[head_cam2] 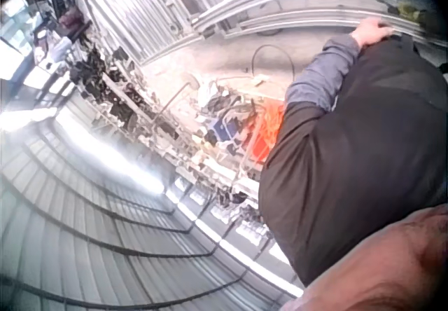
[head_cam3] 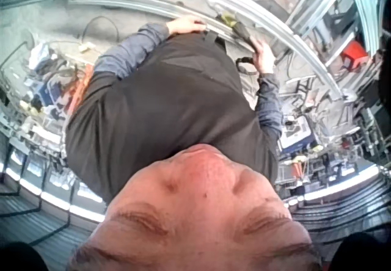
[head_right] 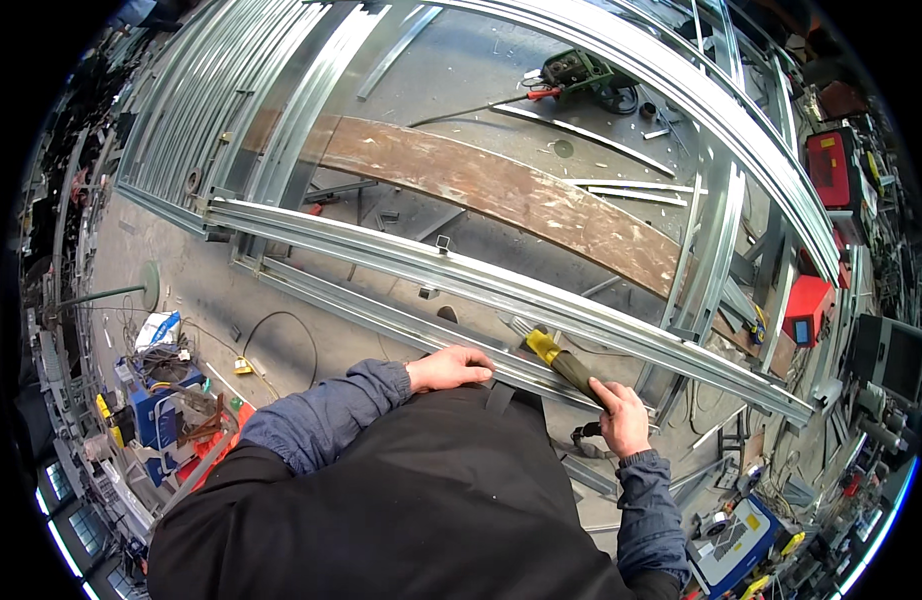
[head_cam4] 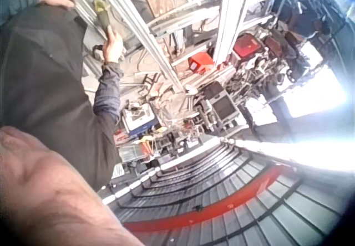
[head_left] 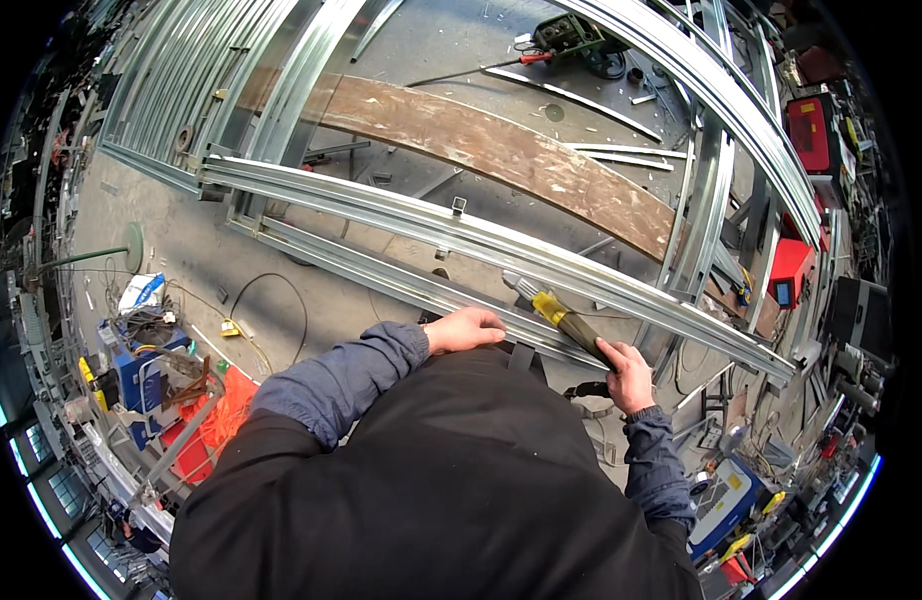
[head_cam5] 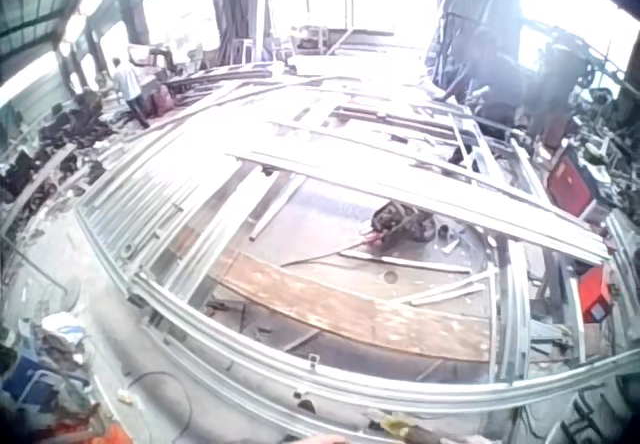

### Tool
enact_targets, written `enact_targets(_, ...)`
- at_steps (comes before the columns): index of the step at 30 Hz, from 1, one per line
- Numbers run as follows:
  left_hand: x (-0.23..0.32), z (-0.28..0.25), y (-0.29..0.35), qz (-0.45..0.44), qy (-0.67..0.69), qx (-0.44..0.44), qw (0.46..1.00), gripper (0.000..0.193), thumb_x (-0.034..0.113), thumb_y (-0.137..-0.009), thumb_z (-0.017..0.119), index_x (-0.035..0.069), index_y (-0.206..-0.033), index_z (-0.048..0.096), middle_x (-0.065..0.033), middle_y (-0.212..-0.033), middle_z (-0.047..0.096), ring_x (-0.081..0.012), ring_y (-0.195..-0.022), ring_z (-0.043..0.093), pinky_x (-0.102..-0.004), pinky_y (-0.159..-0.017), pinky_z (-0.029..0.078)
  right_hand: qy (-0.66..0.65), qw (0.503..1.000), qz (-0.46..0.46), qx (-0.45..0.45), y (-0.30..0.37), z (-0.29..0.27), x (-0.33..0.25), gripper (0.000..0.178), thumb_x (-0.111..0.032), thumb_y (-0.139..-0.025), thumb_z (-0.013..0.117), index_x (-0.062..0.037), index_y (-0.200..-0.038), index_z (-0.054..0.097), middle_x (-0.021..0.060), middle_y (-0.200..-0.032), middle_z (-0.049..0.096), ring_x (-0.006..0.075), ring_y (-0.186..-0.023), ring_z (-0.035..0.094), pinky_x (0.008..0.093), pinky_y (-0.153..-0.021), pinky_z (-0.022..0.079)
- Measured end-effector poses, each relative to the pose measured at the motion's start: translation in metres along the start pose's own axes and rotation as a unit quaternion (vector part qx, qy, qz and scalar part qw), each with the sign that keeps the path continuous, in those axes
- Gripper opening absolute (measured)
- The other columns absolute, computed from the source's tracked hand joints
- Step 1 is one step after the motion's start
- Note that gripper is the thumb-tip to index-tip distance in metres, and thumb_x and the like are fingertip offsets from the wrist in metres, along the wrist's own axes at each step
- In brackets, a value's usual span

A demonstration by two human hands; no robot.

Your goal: The person positions and aligns metal frame components on a workbench, then uses a handheld welding tool to join the pieces. The person repeatedly adjusts the frame and welds multiple joints to assemble the structure.

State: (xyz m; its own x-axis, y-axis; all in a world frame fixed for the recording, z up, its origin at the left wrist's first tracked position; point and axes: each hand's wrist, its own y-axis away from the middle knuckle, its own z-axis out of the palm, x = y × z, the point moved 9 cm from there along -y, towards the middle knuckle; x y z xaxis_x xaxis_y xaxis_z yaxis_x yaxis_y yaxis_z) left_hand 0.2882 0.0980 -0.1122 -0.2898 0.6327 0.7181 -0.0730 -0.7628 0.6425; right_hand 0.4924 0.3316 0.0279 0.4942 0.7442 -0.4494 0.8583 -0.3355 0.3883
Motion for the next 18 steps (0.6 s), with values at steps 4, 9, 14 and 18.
enact_targets(4, -0.016, 0.033, -0.012, -0.080, 0.186, -0.082, 0.976, 0.059, 0.038, -0.110, 0.071, -0.003, -0.151, 0.060, -0.0136, -0.143, 0.070, -0.0160, -0.118, 0.071, -0.0311, -0.104, 0.058, -0.010, 0.996, -0.047, 0.073, 0.018, -0.027, -0.049, 0.069, 0.009, -0.072, 0.065, -0.0112, -0.137, 0.075, 0.0111, -0.129, 0.074, 0.0354, -0.108, 0.068, 0.0442, -0.097, 0.055)
enact_targets(9, -0.002, 0.069, -0.002, -0.108, 0.505, -0.137, 0.845, 0.062, 0.036, -0.109, 0.073, 0.000, -0.156, 0.055, -0.0167, -0.153, 0.064, -0.0265, -0.135, 0.065, -0.0410, -0.118, 0.052, -0.054, 0.992, -0.080, 0.082, 0.053, -0.066, -0.083, 0.066, 0.010, -0.070, 0.063, -0.0062, -0.133, 0.075, 0.0166, -0.126, 0.074, 0.0385, -0.106, 0.069, 0.0442, -0.094, 0.056)
enact_targets(14, 0.033, 0.094, 0.027, 0.030, 0.641, -0.237, 0.729, 0.055, 0.013, -0.100, 0.080, 0.003, -0.150, 0.061, -0.0137, -0.149, 0.066, -0.0298, -0.140, 0.061, -0.0443, -0.127, 0.043, -0.095, 0.984, -0.120, 0.090, 0.082, -0.088, -0.099, 0.061, 0.015, -0.068, 0.064, -0.0068, -0.123, 0.079, 0.0155, -0.118, 0.075, 0.0370, -0.096, 0.068, 0.0428, -0.085, 0.054)
enact_targets(18, 0.042, 0.086, 0.082, 0.110, 0.641, -0.183, 0.737, 0.063, 0.014, -0.094, 0.085, 0.004, -0.152, 0.061, -0.0167, -0.157, 0.061, -0.0353, -0.151, 0.050, -0.0512, -0.132, 0.034, -0.185, 0.963, -0.185, 0.072, 0.087, -0.085, -0.106, 0.064, 0.014, -0.067, 0.064, -0.0068, -0.126, 0.077, 0.0170, -0.116, 0.074, 0.0366, -0.099, 0.069, 0.0424, -0.088, 0.054)
